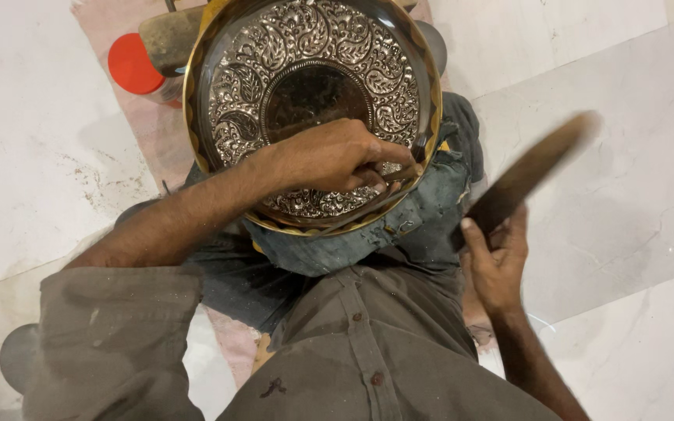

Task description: The person sits on the floor with an ornate metal tray resting on their lap and hammers a chisel along the tray's embossed decorative pattern using a wooden mallet, repositioning the chisel repeatedly to work different parts of the design.

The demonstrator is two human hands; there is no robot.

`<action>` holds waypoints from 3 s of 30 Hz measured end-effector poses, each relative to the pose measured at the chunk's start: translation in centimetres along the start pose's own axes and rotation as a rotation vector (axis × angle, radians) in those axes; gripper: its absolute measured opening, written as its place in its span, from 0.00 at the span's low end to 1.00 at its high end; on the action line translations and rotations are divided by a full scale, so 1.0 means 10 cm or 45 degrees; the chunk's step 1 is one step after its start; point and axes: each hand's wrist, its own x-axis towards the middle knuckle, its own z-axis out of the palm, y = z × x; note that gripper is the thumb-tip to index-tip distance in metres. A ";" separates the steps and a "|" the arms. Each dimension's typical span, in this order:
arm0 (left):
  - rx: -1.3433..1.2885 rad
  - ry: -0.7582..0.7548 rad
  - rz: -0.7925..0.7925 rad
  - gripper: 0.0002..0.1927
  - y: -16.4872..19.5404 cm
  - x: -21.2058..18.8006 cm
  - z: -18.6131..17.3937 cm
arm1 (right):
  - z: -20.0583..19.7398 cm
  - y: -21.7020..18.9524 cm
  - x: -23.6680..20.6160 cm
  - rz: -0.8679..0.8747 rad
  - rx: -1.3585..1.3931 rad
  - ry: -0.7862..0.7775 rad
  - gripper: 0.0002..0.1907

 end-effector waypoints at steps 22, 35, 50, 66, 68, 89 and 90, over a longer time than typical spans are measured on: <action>-0.028 -0.018 0.051 0.23 0.00 0.06 -0.03 | 0.05 -0.02 -0.10 -0.292 -0.234 0.015 0.33; 0.004 -0.082 0.040 0.24 0.05 0.09 -0.11 | 0.03 -0.01 -0.09 -0.224 -0.332 0.073 0.30; 0.017 -0.124 0.049 0.22 0.04 0.12 -0.06 | -0.02 0.00 -0.19 -0.337 -0.739 0.075 0.33; 0.121 -0.213 -0.030 0.21 0.01 0.15 -0.05 | -0.03 -0.08 -0.21 -0.559 -1.263 0.037 0.34; -0.028 -0.153 0.029 0.22 0.00 0.12 -0.03 | 0.00 -0.10 -0.22 -0.208 -0.747 0.029 0.34; -0.368 0.942 -0.509 0.21 0.03 -0.99 0.12 | 0.59 -0.64 1.34 -0.340 -0.322 -0.242 0.22; -0.385 0.958 -0.565 0.20 0.05 -0.95 0.20 | 0.61 -0.71 1.44 -0.377 -0.385 -0.234 0.22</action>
